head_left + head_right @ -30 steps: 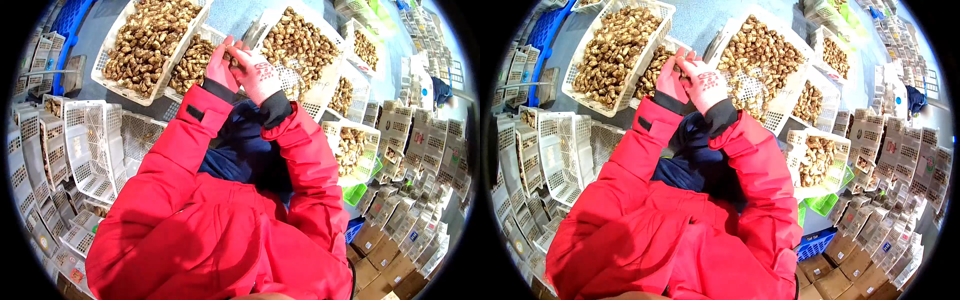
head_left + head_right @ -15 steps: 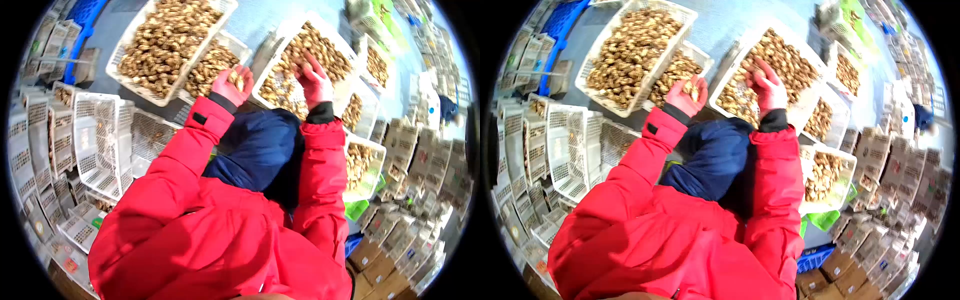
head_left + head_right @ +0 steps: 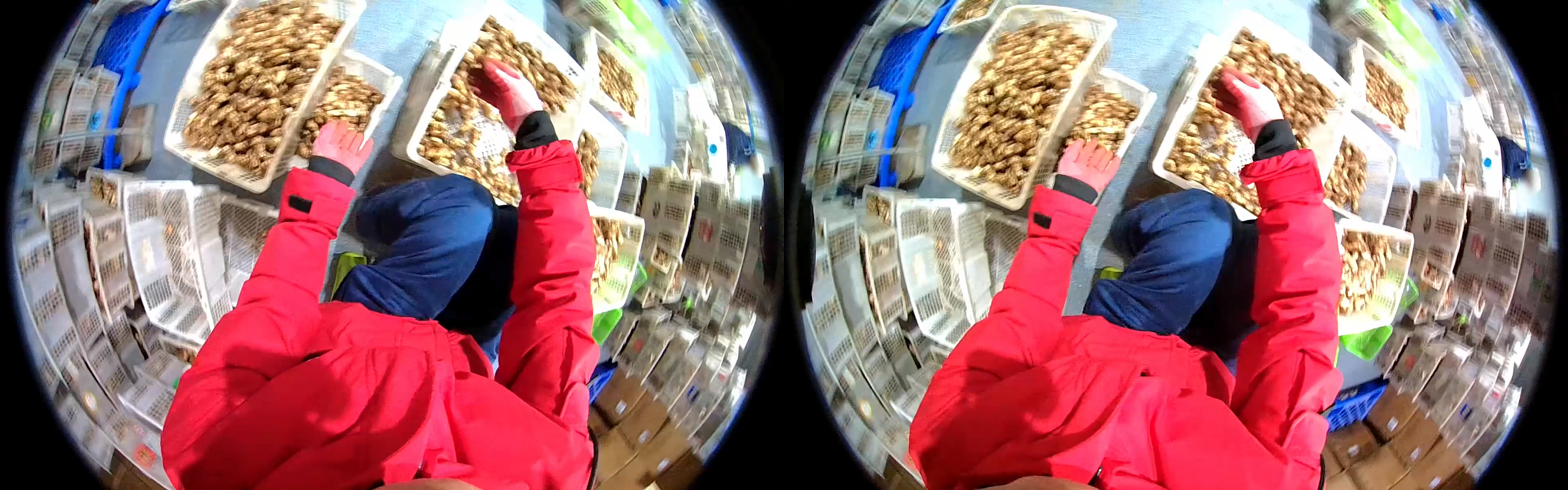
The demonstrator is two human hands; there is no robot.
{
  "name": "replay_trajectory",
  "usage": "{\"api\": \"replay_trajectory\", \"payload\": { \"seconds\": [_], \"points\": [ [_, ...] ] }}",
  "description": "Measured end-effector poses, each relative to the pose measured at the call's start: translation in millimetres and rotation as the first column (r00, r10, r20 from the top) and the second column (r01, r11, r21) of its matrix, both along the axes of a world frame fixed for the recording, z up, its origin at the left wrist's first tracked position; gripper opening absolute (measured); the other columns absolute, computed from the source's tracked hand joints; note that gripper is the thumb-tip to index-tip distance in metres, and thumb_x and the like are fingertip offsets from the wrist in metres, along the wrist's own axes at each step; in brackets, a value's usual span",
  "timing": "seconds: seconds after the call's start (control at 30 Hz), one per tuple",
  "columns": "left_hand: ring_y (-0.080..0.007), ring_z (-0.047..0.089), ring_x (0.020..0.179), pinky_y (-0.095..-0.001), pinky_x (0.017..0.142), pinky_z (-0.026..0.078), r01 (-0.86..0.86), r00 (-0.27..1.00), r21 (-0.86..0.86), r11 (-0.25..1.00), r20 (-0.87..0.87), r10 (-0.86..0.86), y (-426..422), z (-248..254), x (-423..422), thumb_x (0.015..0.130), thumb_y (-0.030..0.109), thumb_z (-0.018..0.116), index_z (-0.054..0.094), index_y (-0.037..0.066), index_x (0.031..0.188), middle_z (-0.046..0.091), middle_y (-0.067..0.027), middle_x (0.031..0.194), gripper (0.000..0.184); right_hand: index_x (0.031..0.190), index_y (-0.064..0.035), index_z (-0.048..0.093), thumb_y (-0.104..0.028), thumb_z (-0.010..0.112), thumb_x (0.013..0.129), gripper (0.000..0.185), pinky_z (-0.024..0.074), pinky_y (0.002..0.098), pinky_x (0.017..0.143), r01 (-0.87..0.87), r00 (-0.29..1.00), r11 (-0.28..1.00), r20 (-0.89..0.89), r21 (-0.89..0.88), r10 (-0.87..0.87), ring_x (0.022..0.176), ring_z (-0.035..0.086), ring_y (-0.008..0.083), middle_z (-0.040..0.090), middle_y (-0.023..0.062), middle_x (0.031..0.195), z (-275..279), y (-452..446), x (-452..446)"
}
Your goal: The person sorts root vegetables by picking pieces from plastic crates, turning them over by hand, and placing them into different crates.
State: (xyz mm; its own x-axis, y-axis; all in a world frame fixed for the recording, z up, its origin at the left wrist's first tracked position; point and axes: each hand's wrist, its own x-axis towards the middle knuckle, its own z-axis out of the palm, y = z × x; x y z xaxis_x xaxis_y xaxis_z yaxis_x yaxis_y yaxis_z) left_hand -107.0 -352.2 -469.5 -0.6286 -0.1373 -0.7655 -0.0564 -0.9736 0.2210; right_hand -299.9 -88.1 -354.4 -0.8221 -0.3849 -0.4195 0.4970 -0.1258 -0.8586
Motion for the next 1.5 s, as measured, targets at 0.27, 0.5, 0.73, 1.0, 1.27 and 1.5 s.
{"api": "replay_trajectory", "payload": {
  "seconds": [0.27, 0.5, 0.73, 1.0, 1.27, 1.5],
  "points": [
    [-0.0308, 0.048, 0.116, -0.05, 0.101, 0.038, 0.524, 0.847, 0.196, 0.829, -0.225, -0.482, 134, 37, -97, 0.094, 0.03, 0.049, 0.049, 0.004, 0.124, 0.052, -0.0155, 0.124, 0.04, 0.114, -0.0119, 0.06, -0.027, 0.06, 0.091, 0.027, 0.0528, 0.0329, 0.064, -0.039, 0.948, 0.924, 0.306, 0.38, -0.085, 0.075, 0.064, 0.0171, 0.067, 0.005, 0.092, -119, 145, 0],
    [-0.0267, 0.035, 0.129, -0.0514, 0.097, 0.035, 0.643, 0.741, -0.509, 0.572, 0.223, -0.634, 178, -107, -175, 0.089, 0.039, 0.052, 0.032, 0.016, 0.14, 0.038, -0.0079, 0.141, 0.06, 0.127, -0.0054, 0.053, -0.035, 0.061, 0.082, 0.055, 0.0477, 0.0323, 0.085, 0.073, 0.987, 0.621, -0.144, 0.781, 0.065, 0.097, 0.061, 0.0234, 0.063, 0.0134, 0.112, -222, 123, -53],
    [-0.0284, 0.026, 0.134, -0.0558, 0.105, 0.023, 0.432, 0.879, -0.465, 0.773, 0.023, -0.477, 193, -78, -187, 0.083, 0.05, 0.059, 0.02, 0.024, 0.147, 0.028, -0.0027, 0.148, 0.079, 0.125, 0.0006, 0.052, -0.033, 0.063, 0.086, 0.052, 0.0466, 0.0275, 0.074, 0.097, 0.974, 0.617, -0.201, 0.781, 0.102, 0.086, 0.058, 0.0153, 0.065, 0.0088, 0.102, -203, 89, -74],
    [-0.0269, 0.04, 0.121, -0.0532, 0.096, 0.039, 0.543, 0.794, -0.355, 0.761, -0.08, -0.603, 190, -68, -183, 0.079, 0.019, 0.066, 0.023, 0.019, 0.143, 0.032, -0.0073, 0.14, 0.077, 0.136, -0.0135, 0.042, -0.045, 0.061, 0.087, 0.061, 0.0457, 0.037, 0.08, 0.053, 0.992, 0.913, 0.082, 0.405, -0.094, 0.108, 0.05, 0.0166, 0.05, 0.0019, 0.131, -182, 90, -61],
    [-0.0219, 0.044, 0.122, -0.0489, 0.107, 0.029, 0.494, 0.869, 0.044, 0.869, 0.027, -0.495, 191, -37, -184, 0.082, 0.052, 0.058, 0.038, 0.016, 0.137, 0.047, -0.0055, 0.131, 0.069, 0.129, -0.0026, 0.052, -0.017, 0.053, 0.094, 0.039, 0.0418, 0.0239, 0.089, -0.128, 0.991, 0.973, -0.003, 0.195, 0.131, 0.1, 0.053, 0.0089, 0.058, 0.0018, 0.12, -138, 78, -26],
    [-0.0343, 0.059, 0.102, -0.0557, 0.087, 0.047, 0.545, 0.799, 0.191, 0.816, -0.414, -0.437, 187, 21, -155, 0.093, 0.052, 0.04, 0.053, 0.019, 0.117, 0.061, -0.0126, 0.113, 0.043, 0.136, -0.0016, 0.044, -0.007, 0.047, 0.093, 0.043, 0.0406, 0.0297, 0.097, -0.085, 0.977, 0.992, -0.187, 0.09, 0.101, 0.117, 0.05, 0.0159, 0.052, 0.0084, 0.131, -11, 74, 43]
  ]
}}
